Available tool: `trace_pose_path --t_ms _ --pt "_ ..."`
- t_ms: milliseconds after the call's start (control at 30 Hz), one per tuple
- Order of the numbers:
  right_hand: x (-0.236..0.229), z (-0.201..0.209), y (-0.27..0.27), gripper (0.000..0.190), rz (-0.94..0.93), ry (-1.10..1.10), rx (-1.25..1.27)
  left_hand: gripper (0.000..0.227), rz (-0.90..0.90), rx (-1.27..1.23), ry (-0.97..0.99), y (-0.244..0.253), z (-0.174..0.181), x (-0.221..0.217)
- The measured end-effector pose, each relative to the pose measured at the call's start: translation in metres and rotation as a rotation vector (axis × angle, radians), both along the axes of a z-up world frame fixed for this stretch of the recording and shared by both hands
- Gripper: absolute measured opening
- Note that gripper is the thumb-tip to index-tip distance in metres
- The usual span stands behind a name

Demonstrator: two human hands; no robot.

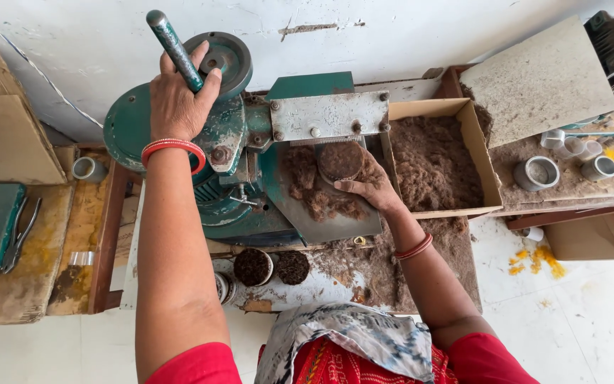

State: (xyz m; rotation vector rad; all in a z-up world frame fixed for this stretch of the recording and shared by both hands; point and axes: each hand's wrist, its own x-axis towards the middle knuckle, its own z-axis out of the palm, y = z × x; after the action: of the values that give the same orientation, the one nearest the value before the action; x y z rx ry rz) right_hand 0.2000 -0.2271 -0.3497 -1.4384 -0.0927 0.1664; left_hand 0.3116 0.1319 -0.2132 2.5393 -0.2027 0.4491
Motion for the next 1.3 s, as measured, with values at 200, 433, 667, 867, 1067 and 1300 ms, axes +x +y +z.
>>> trace_pose_path --t_ms 200,433,667,867,1067,1300 --pt "0.023 -0.003 -0.001 0.082 0.041 0.015 0.039 0.056 0.001 0.007 -0.008 0.002 -0.003 0.002" --pt "0.042 0.002 0.001 0.076 0.054 0.046 -0.019 0.056 0.005 -0.001 -0.002 0.001 0.0 0.001" --pt "0.091 -0.047 -0.016 0.06 0.118 0.033 -0.062 0.055 -0.003 -0.004 0.014 -0.001 0.004 -0.001" --pt "0.088 -0.036 -0.011 0.063 0.036 0.062 -0.048 0.056 0.008 0.009 0.013 -0.003 0.007 -0.003" --pt "0.014 -0.006 -0.01 0.085 0.098 -0.068 0.046 0.056 -0.019 0.001 0.009 -0.001 0.0 -0.004" --pt "-0.014 0.014 -0.012 0.101 0.112 0.006 0.095 0.055 -0.004 -0.004 -0.03 0.001 0.002 -0.001"
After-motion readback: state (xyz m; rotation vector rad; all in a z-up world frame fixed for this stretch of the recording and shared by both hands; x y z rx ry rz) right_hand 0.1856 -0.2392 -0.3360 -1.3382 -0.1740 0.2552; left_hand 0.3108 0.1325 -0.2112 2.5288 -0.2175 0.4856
